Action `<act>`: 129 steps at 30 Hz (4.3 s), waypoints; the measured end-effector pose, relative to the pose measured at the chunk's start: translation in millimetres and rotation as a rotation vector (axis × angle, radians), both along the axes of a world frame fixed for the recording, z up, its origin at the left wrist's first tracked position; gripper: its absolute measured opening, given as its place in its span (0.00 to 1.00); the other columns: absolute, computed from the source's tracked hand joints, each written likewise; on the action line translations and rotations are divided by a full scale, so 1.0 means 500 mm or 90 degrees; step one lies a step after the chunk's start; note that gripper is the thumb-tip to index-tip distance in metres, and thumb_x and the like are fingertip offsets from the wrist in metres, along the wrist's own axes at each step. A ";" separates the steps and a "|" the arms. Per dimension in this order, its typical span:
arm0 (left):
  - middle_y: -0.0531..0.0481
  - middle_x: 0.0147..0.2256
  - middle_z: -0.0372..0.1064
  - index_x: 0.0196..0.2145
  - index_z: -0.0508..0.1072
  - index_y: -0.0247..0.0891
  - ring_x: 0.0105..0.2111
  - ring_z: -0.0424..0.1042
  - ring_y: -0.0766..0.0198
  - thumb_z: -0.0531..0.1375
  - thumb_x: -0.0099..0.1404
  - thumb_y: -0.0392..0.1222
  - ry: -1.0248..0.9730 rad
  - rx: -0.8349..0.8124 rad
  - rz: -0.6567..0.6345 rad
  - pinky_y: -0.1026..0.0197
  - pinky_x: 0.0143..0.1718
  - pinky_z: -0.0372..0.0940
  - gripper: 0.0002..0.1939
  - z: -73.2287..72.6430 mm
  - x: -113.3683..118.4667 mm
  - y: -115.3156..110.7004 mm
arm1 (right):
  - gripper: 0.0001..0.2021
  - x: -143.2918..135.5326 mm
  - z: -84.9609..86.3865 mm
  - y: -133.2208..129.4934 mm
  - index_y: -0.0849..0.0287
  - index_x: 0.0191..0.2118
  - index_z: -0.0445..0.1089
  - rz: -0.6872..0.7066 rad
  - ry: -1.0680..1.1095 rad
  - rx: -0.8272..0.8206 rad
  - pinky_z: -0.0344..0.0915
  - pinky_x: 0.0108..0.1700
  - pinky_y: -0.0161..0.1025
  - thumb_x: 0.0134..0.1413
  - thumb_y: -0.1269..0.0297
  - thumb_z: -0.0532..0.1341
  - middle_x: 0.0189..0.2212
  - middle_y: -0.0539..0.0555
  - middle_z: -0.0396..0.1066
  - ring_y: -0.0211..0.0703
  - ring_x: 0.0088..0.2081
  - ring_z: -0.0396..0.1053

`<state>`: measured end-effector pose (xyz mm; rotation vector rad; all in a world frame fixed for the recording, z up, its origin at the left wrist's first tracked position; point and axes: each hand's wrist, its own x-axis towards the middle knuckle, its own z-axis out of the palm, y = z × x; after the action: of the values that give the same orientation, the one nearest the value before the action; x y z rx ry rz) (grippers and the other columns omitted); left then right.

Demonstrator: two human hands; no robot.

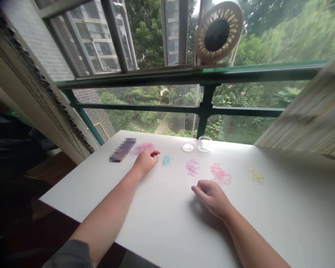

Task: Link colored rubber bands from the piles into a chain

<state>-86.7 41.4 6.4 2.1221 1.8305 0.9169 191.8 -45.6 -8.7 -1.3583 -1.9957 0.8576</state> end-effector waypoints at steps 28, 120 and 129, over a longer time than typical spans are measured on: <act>0.39 0.35 0.74 0.34 0.73 0.33 0.38 0.72 0.54 0.52 0.61 0.39 0.113 -0.116 0.244 0.60 0.38 0.63 0.12 -0.001 -0.145 -0.003 | 0.19 -0.011 -0.004 -0.005 0.58 0.20 0.49 0.035 -0.053 -0.019 0.51 0.27 0.34 0.57 0.53 0.50 0.18 0.47 0.51 0.36 0.23 0.52; 0.54 0.25 0.69 0.33 0.63 0.38 0.26 0.66 0.68 0.49 0.66 0.43 -0.138 -0.219 -0.484 0.65 0.31 0.60 0.08 -0.001 0.179 -0.114 | 0.02 -0.023 0.010 -0.014 0.59 0.31 0.62 -0.038 0.179 0.042 0.56 0.24 0.32 0.53 0.68 0.55 0.23 0.48 0.63 0.33 0.22 0.58; 0.54 0.25 0.69 0.32 0.63 0.39 0.26 0.66 0.68 0.49 0.65 0.42 -0.127 -0.225 -0.496 0.65 0.31 0.60 0.07 -0.001 0.178 -0.114 | 0.03 -0.023 0.014 -0.015 0.59 0.30 0.63 -0.041 0.172 0.048 0.56 0.24 0.32 0.53 0.68 0.55 0.23 0.48 0.64 0.33 0.22 0.59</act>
<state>2.1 -15.6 6.0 2.1266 0.8470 0.5274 180.1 -53.2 -1.6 -1.1894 -1.7496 0.8777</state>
